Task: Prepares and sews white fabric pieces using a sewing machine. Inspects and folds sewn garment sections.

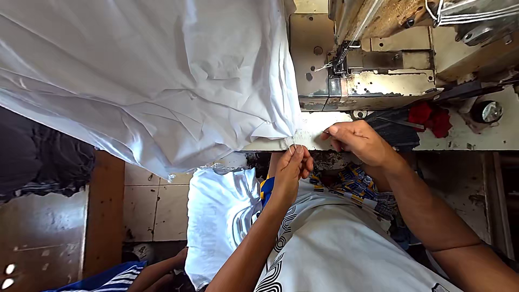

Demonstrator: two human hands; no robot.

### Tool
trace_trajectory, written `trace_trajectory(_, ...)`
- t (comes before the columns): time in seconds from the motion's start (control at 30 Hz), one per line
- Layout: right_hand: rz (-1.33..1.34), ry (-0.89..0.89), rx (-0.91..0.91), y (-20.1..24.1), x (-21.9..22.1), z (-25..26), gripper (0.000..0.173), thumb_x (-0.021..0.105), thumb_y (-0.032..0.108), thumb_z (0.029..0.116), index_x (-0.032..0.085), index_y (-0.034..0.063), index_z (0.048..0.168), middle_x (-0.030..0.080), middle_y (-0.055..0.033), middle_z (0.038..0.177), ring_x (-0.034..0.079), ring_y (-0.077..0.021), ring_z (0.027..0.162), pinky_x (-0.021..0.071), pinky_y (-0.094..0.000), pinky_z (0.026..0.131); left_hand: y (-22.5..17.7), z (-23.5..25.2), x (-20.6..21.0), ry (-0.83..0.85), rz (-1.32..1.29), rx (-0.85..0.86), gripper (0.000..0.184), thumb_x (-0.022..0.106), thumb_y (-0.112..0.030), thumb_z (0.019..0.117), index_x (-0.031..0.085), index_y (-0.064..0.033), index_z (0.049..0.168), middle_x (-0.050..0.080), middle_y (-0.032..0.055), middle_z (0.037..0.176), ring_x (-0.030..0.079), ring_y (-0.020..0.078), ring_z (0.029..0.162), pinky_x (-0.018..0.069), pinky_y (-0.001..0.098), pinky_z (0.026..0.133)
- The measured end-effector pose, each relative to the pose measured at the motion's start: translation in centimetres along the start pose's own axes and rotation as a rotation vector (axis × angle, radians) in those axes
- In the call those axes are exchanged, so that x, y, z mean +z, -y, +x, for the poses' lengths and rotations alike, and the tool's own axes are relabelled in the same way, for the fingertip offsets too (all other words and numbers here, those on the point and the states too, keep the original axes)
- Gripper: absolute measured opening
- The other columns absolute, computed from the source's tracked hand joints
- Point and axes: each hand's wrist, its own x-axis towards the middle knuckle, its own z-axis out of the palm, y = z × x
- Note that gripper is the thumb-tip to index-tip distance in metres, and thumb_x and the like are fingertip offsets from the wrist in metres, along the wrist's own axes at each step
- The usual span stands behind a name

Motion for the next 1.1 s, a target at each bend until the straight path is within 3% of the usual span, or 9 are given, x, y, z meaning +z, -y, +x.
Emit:
trace_trajectory(0.13,-0.082,0.130,0.036,0.1,1.3,1.6,0.031,0.049,0.029,0.1090,0.071,0.0105,0.097,0.059,0.0011,0.065,0.056,-0.0108,0.055,0.0469,-0.0280,0.050,0.8,-1.2,-0.6,0.032,-0.031,0.022,0.033,0.038,-0.025,0.1112,0.060,-0.0073,0.095,0.064,0.0061,0.076,0.059,0.0112,0.067,0.0493,0.0241,0.063)
trace_trajectory(0.27,-0.130,0.206,0.059,0.6,2.8,3.5,0.034,0.050,0.034,0.1087,0.071,0.0112,0.096,0.061,0.0009,0.068,0.057,-0.0112,0.059,0.0491,-0.0316,0.056,0.9,-1.5,-0.5,0.066,-0.018,0.059,0.035,0.035,-0.024,0.1112,0.059,-0.0080,0.092,0.064,0.0054,0.074,0.060,0.0114,0.066,0.0496,0.0247,0.063)
trace_trajectory(0.4,-0.163,0.218,0.024,1.0,3.6,4.3,0.031,0.054,0.031,0.1070,0.070,0.0118,0.089,0.056,0.0003,0.067,0.054,-0.0122,0.060,0.0448,-0.0347,0.056,0.8,-1.5,-0.6,0.065,-0.011,0.071,0.036,0.034,-0.023,0.1109,0.059,-0.0072,0.090,0.063,0.0051,0.072,0.060,0.0114,0.065,0.0501,0.0242,0.063)
trace_trajectory(0.57,-0.140,0.187,0.012,2.0,3.5,3.5,0.033,0.053,0.032,0.1077,0.071,0.0105,0.091,0.057,0.0007,0.063,0.054,-0.0109,0.054,0.0456,-0.0294,0.050,0.8,-1.6,-0.8,0.052,0.042,0.061,0.035,0.034,-0.021,0.1107,0.058,-0.0064,0.090,0.063,0.0045,0.071,0.060,0.0104,0.064,0.0497,0.0228,0.061)
trace_trajectory(0.73,-0.351,0.115,0.030,2.9,5.2,3.8,0.031,0.053,0.034,0.1073,0.071,0.0166,0.089,0.060,0.0027,0.069,0.059,-0.0121,0.062,0.0492,-0.0384,0.057,1.1,-1.6,-1.1,0.049,0.090,0.100,0.034,0.036,-0.021,0.1110,0.059,-0.0047,0.092,0.062,0.0048,0.072,0.059,0.0115,0.063,0.0496,0.0237,0.060)
trace_trajectory(0.9,-0.358,0.154,0.074,3.1,6.1,5.3,0.041,0.049,0.038,0.1086,0.065,0.0139,0.079,0.056,0.0005,0.062,0.056,-0.0145,0.056,0.0454,-0.0384,0.052,1.3,-1.9,-1.2,0.061,0.162,0.115,0.035,0.037,-0.020,0.1113,0.061,-0.0026,0.094,0.063,0.0043,0.072,0.060,0.0122,0.064,0.0517,0.0258,0.062)
trace_trajectory(1.03,-0.232,0.159,0.031,2.9,7.4,5.7,0.032,0.056,0.033,0.1063,0.067,0.0123,0.084,0.059,-0.0024,0.066,0.056,-0.0154,0.056,0.0466,-0.0372,0.049,0.8,-2.5,-1.6,0.042,0.282,0.147,0.040,0.035,-0.020,0.1118,0.063,-0.0011,0.091,0.064,0.0037,0.073,0.061,0.0122,0.065,0.0534,0.0281,0.064)
trace_trajectory(1.1,-0.225,0.193,0.063,2.8,7.2,5.3,0.031,0.055,0.032,0.1065,0.068,0.0120,0.086,0.059,-0.0025,0.066,0.054,-0.0146,0.053,0.0447,-0.0342,0.047,0.5,-3.1,-2.4,0.039,0.329,0.148,0.039,0.035,-0.021,0.1128,0.062,-0.0013,0.094,0.064,0.0028,0.074,0.060,0.0108,0.065,0.0524,0.0262,0.064)
